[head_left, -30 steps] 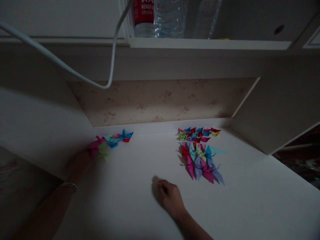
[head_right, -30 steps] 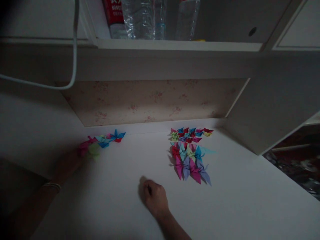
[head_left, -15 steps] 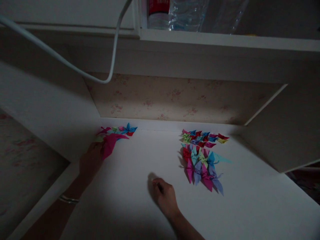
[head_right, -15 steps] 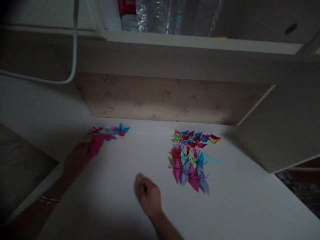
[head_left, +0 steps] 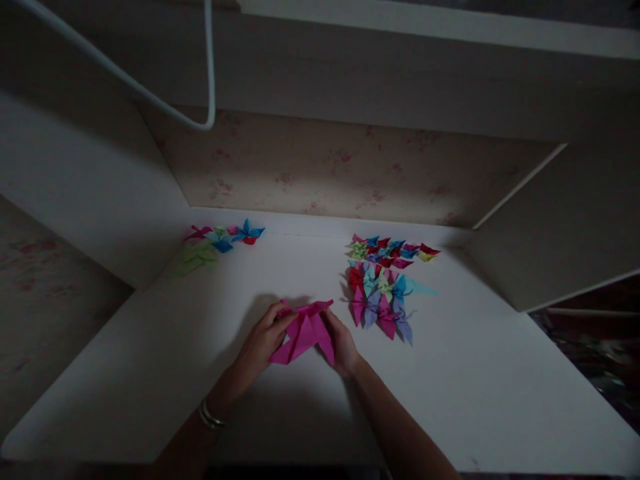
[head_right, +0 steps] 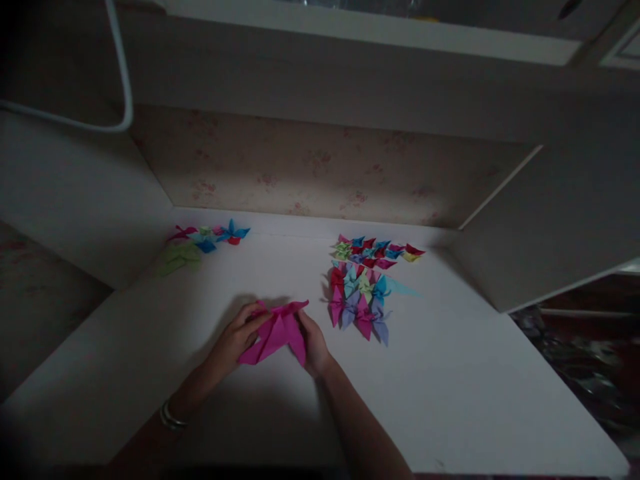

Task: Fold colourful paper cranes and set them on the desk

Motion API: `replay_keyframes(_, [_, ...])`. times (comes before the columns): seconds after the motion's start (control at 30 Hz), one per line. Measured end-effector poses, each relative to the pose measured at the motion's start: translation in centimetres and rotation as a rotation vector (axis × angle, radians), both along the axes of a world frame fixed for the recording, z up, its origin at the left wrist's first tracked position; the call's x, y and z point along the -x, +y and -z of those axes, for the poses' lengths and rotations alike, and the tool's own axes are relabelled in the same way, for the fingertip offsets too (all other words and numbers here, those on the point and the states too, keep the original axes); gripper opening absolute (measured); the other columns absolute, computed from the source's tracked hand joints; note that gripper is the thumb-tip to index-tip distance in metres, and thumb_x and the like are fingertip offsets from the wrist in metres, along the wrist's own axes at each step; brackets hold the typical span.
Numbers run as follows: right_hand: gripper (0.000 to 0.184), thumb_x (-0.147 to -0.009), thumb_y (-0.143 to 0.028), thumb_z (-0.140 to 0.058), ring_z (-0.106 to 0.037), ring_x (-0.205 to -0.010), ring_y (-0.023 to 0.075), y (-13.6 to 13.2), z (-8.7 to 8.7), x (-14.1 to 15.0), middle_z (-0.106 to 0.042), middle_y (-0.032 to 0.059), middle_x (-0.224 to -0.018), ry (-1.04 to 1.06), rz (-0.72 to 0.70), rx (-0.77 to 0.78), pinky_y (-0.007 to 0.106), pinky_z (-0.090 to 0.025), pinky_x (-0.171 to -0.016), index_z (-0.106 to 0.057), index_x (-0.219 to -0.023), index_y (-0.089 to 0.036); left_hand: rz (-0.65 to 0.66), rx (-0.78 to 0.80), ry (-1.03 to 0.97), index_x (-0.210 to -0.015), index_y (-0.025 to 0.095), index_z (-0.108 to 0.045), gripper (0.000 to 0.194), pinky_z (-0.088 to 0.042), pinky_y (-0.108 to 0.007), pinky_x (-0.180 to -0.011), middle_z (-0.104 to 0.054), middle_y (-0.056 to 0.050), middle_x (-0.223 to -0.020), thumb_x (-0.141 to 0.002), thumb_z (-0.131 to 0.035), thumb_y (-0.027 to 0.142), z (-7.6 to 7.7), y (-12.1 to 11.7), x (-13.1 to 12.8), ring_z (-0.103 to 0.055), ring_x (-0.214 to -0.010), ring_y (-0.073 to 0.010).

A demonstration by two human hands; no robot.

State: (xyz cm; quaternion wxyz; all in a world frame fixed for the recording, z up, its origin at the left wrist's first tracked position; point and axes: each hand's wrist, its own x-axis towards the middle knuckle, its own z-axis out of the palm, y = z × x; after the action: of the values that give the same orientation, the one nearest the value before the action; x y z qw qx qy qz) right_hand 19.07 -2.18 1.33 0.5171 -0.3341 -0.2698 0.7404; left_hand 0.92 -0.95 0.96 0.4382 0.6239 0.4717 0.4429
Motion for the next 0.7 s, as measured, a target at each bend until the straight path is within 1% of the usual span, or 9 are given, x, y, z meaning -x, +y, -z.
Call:
replay_keyframes(0.07, [0.033, -0.082, -0.045, -0.059, -0.065, -0.09, 0.0205, -0.6, 0.1, -0.1, -0.069, 0.0056, -0.101, 0.014, 0.005, -0.026, 0.033, -0.049, -0.082, -0.065, -0.103, -0.02, 0.058, -0.066, 0.054, -0.106, 0.028, -0.069, 0.027, -0.051, -0.036, -0.089, -0.054, -0.008, -0.123, -0.081, -0.058, 0.027, 0.9, -0.4, -0.2, -0.054, -0.111, -0.0243])
replay_keyframes(0.13, [0.03, -0.078, -0.035, -0.067, -0.065, -0.087, 0.0198, -1.2, 0.5, 0.0, -0.07, 0.0046, -0.098, -0.007, 0.004, -0.053, 0.033, -0.048, -0.085, -0.066, -0.103, -0.02, 0.06, -0.105, 0.069, -0.11, 0.03, -0.067, 0.03, -0.05, -0.037, -0.092, -0.048, -0.007, -0.128, -0.082, -0.057, 0.027, 1.3, -0.7, -0.2, -0.051, -0.116, -0.0249])
replay_keyframes(0.23, [0.032, -0.074, -0.029, -0.071, -0.066, -0.083, 0.0192, -1.8, 1.3, 0.3, -0.07, 0.0031, -0.094, -0.052, 0.018, -0.087, 0.034, -0.048, -0.084, -0.066, -0.105, -0.021, -0.093, -0.086, 0.002, -0.111, 0.027, -0.066, 0.03, -0.046, -0.038, -0.097, -0.043, -0.008, -0.133, -0.081, -0.061, 0.032, 1.3, -1.0, -0.4, -0.047, -0.122, -0.0266])
replay_keyframes(0.3, [0.03, -0.074, -0.028, -0.071, -0.065, -0.082, 0.0184, -1.9, 1.9, 0.5, -0.07, 0.0025, -0.092, -0.071, 0.058, -0.099, 0.033, -0.049, -0.082, -0.066, -0.103, -0.022, -0.209, 0.044, -0.175, -0.12, 0.027, -0.059, 0.04, -0.048, -0.039, -0.095, -0.044, -0.009, -0.136, -0.081, -0.062, 0.038, 1.1, -1.2, -0.9, -0.053, -0.117, -0.0265])
replay_keyframes(0.4, [0.026, -0.074, -0.027, -0.07, -0.064, -0.081, 0.0171, -1.9, 2.4, 0.5, -0.07, 0.002, -0.093, -0.128, 0.105, -0.106, 0.031, -0.048, -0.079, -0.066, -0.1, -0.022, -0.228, 0.315, -0.515, -0.133, 0.025, -0.045, 0.057, -0.051, -0.039, -0.088, -0.052, -0.011, -0.134, -0.082, -0.059, 0.047, 0.6, -1.7, -1.5, -0.061, -0.106, -0.0258])
replay_keyframes(0.47, [0.025, -0.076, -0.028, -0.068, -0.063, -0.081, 0.017, -1.9, 2.5, 0.5, -0.07, 0.0019, -0.094, -0.209, 0.102, -0.122, 0.031, -0.048, -0.078, -0.066, -0.1, -0.022, -0.174, 0.428, -0.636, -0.128, 0.019, -0.051, 0.058, -0.051, -0.039, -0.087, -0.06, -0.014, -0.125, -0.082, -0.056, 0.053, 0.2, -2.1, -1.7, -0.063, -0.104, -0.0276])
replay_keyframes(0.53, [0.025, -0.077, -0.032, -0.066, -0.062, -0.082, 0.0177, -1.9, 2.5, 0.4, -0.069, 0.0019, -0.094, -0.312, 0.088, -0.148, 0.031, -0.048, -0.078, -0.065, -0.1, -0.022, -0.123, 0.466, -0.64, -0.116, 0.013, -0.06, 0.058, -0.051, -0.04, -0.085, -0.067, -0.016, -0.112, -0.08, -0.054, 0.058, -0.3, -2.5, -1.7, -0.064, -0.102, -0.0297])
replay_keyframes(0.6, [0.025, -0.078, -0.034, -0.065, -0.061, -0.085, 0.0187, -1.9, 2.4, 0.3, -0.069, 0.0023, -0.097, -0.385, 0.072, -0.175, 0.031, -0.047, -0.08, -0.064, -0.1, -0.023, -0.097, 0.448, -0.562, -0.105, 0.013, -0.066, 0.055, -0.051, -0.04, -0.084, -0.07, -0.015, -0.105, -0.079, -0.054, 0.059, -0.9, -2.9, -1.7, -0.065, -0.1, -0.0308])
replay_keyframes(0.7, [0.027, -0.078, -0.035, -0.065, -0.062, -0.086, 0.0184, -1.8, 2.5, 0.1, -0.068, 0.0027, -0.097, -0.365, 0.058, -0.167, 0.032, -0.047, -0.08, -0.063, -0.101, -0.022, -0.114, 0.368, -0.464, -0.097, 0.016, -0.07, 0.045, -0.05, -0.038, -0.086, -0.072, -0.012, -0.102, -0.081, -0.054, 0.055, -1.4, -3.2, -1.9, -0.064, -0.101, -0.0301])
